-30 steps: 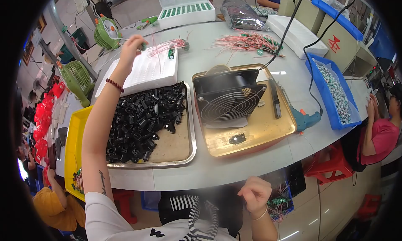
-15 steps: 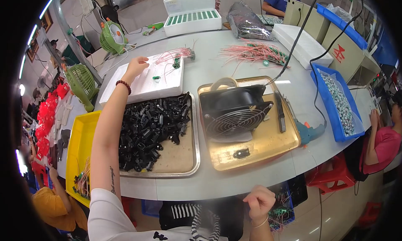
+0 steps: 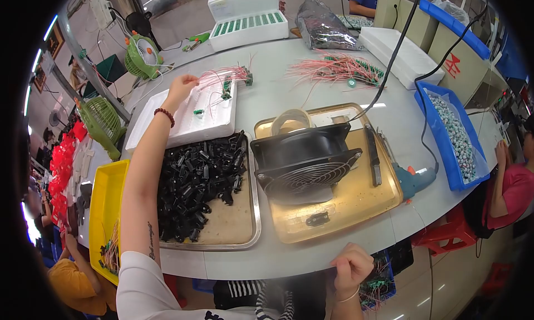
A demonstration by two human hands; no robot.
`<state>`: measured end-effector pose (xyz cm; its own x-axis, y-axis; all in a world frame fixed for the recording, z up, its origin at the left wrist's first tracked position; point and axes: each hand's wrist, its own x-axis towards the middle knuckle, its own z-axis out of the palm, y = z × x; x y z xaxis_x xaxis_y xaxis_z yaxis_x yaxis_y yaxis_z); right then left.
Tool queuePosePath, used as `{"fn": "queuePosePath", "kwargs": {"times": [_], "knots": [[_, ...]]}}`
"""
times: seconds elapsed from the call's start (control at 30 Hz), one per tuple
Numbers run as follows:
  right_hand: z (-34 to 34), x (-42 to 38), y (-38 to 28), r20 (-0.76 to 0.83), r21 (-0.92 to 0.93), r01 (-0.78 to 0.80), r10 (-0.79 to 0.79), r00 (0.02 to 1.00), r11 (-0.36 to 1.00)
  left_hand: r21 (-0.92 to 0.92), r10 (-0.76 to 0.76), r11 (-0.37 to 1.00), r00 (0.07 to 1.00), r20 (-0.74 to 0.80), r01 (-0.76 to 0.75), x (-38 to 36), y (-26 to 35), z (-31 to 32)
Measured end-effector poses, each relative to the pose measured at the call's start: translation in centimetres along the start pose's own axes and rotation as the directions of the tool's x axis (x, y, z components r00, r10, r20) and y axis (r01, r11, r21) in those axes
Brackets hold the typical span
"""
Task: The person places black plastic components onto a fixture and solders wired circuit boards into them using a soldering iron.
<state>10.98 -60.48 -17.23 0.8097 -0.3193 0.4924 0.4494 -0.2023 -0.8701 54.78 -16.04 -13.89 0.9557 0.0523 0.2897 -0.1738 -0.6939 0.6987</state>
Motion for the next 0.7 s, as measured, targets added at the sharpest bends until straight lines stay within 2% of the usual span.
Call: {"fn": "queuePosePath", "kwargs": {"times": [0.07,0.17,0.27,0.37,0.47,0.7], "knots": [[0.2,0.0,0.0,-0.004,-0.022,0.006,-0.006,1.000,1.000,-0.146,-0.048,0.988,0.998,-0.042,0.041,-0.1,1.0,-0.3],[0.2,0.1,0.0,0.007,-0.054,0.012,-0.012,1.000,0.998,-0.321,-0.128,0.940,0.992,-0.009,0.119,0.4,1.3,-0.8],[0.3,0.2,-0.3,0.030,-0.104,0.004,-0.001,1.000,0.995,-0.550,-0.222,0.811,0.975,0.029,0.201,0.3,1.7,-0.8],[0.3,0.2,-0.5,0.042,-0.145,-0.003,0.009,0.999,0.989,-0.687,-0.250,0.686,0.964,0.086,0.239,-0.3,2.9,-0.8],[0.3,0.1,-0.4,0.050,-0.170,-0.001,0.010,0.999,0.985,-0.708,-0.278,0.648,0.952,0.124,0.282,-1.9,5.4,-0.8],[0.4,0.2,-0.5,0.048,-0.189,-0.007,0.016,0.999,0.982,-0.776,-0.236,0.584,0.964,0.118,0.238,-0.6,4.0,0.1]]}}
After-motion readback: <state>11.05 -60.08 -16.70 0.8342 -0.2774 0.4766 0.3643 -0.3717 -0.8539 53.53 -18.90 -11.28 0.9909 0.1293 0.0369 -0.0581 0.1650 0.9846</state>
